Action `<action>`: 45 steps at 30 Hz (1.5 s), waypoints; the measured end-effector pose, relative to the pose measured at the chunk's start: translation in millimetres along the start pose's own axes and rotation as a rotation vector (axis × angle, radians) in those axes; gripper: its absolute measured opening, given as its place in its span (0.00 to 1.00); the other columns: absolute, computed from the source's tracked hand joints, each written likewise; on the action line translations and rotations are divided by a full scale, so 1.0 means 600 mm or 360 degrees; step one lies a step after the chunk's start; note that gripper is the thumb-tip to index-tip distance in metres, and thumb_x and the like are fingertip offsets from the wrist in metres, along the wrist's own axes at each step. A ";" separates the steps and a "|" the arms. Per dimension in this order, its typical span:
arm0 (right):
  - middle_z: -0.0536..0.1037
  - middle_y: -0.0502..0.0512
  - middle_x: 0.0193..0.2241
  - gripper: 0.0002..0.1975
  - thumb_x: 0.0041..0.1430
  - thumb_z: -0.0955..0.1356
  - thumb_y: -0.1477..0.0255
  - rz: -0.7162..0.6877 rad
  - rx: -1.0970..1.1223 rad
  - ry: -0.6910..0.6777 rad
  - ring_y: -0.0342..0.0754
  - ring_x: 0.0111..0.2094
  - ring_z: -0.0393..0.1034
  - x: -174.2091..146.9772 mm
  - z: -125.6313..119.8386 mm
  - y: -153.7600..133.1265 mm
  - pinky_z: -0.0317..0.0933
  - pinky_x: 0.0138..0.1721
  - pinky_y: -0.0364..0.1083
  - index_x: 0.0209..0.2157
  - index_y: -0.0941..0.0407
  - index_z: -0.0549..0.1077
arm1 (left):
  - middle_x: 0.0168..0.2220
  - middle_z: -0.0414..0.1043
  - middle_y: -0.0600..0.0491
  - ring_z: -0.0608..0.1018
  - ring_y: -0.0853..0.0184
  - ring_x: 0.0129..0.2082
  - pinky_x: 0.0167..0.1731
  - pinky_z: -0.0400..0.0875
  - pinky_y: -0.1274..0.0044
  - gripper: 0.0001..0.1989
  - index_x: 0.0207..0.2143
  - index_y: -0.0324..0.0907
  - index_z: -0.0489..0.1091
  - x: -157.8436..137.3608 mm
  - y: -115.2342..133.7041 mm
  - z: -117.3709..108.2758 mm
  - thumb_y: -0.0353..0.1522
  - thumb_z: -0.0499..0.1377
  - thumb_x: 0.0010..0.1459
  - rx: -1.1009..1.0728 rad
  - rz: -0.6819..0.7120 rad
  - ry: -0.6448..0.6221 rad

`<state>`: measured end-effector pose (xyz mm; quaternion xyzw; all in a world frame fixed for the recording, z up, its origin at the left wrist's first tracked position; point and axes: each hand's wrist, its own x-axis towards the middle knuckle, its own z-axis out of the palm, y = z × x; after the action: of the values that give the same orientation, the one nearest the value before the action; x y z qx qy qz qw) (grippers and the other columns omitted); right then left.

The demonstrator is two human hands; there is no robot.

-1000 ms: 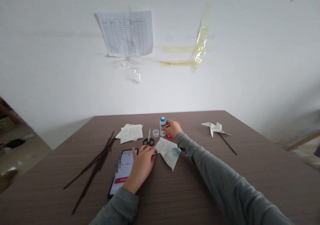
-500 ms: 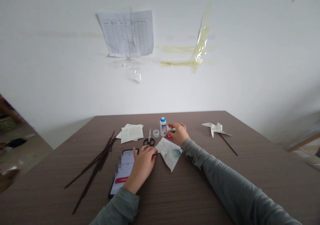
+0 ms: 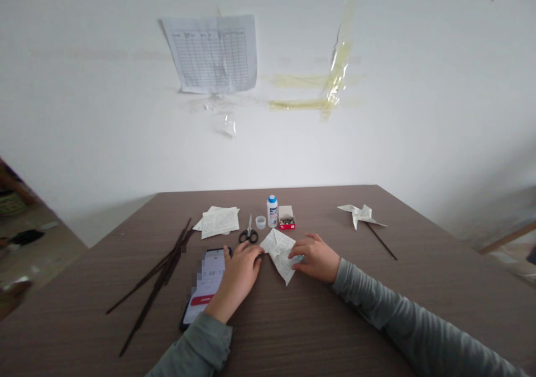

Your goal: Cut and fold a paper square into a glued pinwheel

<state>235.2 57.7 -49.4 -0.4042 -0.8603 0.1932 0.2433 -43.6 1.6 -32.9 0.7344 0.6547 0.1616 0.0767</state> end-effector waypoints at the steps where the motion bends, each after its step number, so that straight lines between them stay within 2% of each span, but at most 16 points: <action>1: 0.98 0.55 0.47 0.06 0.61 0.86 0.69 -0.0015 -0.0014 -0.0006 0.67 0.56 0.94 -0.005 0.001 -0.002 0.73 0.80 0.75 0.38 0.43 0.94 | 0.70 0.94 0.44 0.84 0.38 0.81 0.88 0.60 0.25 0.24 0.61 0.55 0.94 0.000 0.001 -0.001 0.23 0.62 0.78 0.0002 -0.0004 -0.0008; 7: 0.98 0.58 0.50 0.10 0.60 0.87 0.65 0.0007 -0.0115 -0.0010 0.72 0.57 0.93 -0.017 0.011 -0.016 0.70 0.82 0.79 0.45 0.42 0.97 | 0.72 0.93 0.43 0.84 0.40 0.81 0.89 0.60 0.27 0.23 0.65 0.55 0.93 0.002 0.008 -0.009 0.26 0.63 0.81 0.0021 -0.0030 -0.0024; 12: 0.98 0.58 0.50 0.10 0.62 0.85 0.65 -0.0008 -0.0192 -0.0023 0.72 0.57 0.93 -0.024 0.015 -0.027 0.64 0.87 0.81 0.46 0.42 0.97 | 0.71 0.93 0.42 0.84 0.41 0.80 0.87 0.63 0.26 0.19 0.63 0.52 0.92 -0.002 0.020 -0.007 0.30 0.62 0.84 -0.0015 0.0020 0.0009; 20: 0.96 0.54 0.44 0.10 0.62 0.85 0.68 -0.0028 -0.0209 0.0050 0.70 0.54 0.93 -0.022 0.020 -0.024 0.68 0.85 0.79 0.44 0.40 0.96 | 0.72 0.93 0.45 0.83 0.38 0.81 0.90 0.65 0.41 0.15 0.63 0.55 0.91 -0.011 0.034 -0.008 0.36 0.68 0.81 -0.0040 0.0060 -0.0051; 23: 0.97 0.56 0.50 0.12 0.67 0.81 0.70 -0.0003 -0.0323 -0.0034 0.68 0.59 0.92 -0.023 0.016 -0.032 0.64 0.88 0.78 0.50 0.43 0.95 | 0.72 0.93 0.45 0.83 0.37 0.81 0.91 0.63 0.38 0.16 0.64 0.55 0.90 -0.012 0.036 -0.011 0.36 0.69 0.79 -0.0011 0.0055 -0.0088; 26: 0.98 0.59 0.55 0.19 0.71 0.77 0.76 0.0022 -0.0434 -0.0114 0.65 0.63 0.91 -0.025 0.010 -0.043 0.59 0.91 0.75 0.56 0.47 0.95 | 0.73 0.92 0.44 0.82 0.37 0.82 0.91 0.59 0.32 0.18 0.65 0.55 0.90 -0.013 0.039 -0.014 0.35 0.68 0.79 -0.0004 0.0052 -0.0132; 31: 0.98 0.56 0.54 0.26 0.69 0.74 0.83 0.0029 -0.0512 -0.0135 0.62 0.63 0.92 -0.026 0.006 -0.048 0.62 0.90 0.74 0.58 0.47 0.94 | 0.72 0.92 0.43 0.83 0.35 0.81 0.89 0.60 0.27 0.17 0.64 0.55 0.91 -0.013 0.041 -0.014 0.34 0.70 0.78 -0.0013 0.0072 -0.0110; 35: 0.98 0.55 0.54 0.20 0.75 0.75 0.81 0.0046 -0.0460 -0.0105 0.61 0.63 0.93 -0.027 0.007 -0.041 0.61 0.90 0.72 0.54 0.45 0.95 | 0.70 0.93 0.43 0.86 0.36 0.78 0.87 0.64 0.28 0.17 0.63 0.53 0.91 -0.013 0.040 -0.014 0.32 0.71 0.76 0.0011 0.0096 -0.0063; 39: 0.99 0.54 0.51 0.13 0.81 0.77 0.76 0.0020 -0.0428 -0.0031 0.61 0.60 0.94 -0.028 0.012 -0.031 0.63 0.90 0.69 0.50 0.44 0.95 | 0.72 0.91 0.41 0.84 0.38 0.80 0.88 0.59 0.27 0.19 0.66 0.51 0.90 -0.013 0.042 -0.017 0.32 0.70 0.78 0.0017 0.0081 -0.0110; 45: 0.98 0.59 0.52 0.14 0.85 0.73 0.74 0.0061 -0.0343 0.0024 0.62 0.60 0.94 -0.034 0.031 -0.016 0.66 0.87 0.78 0.50 0.47 0.94 | 0.71 0.92 0.42 0.83 0.38 0.80 0.90 0.61 0.33 0.19 0.65 0.53 0.91 -0.017 0.050 -0.022 0.32 0.70 0.76 0.0051 0.0054 -0.0103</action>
<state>230.2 33.2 -64.5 -0.4459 -0.8663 0.1011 0.2013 -20.8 -13.4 -12.3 0.7514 0.6418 0.1284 0.0833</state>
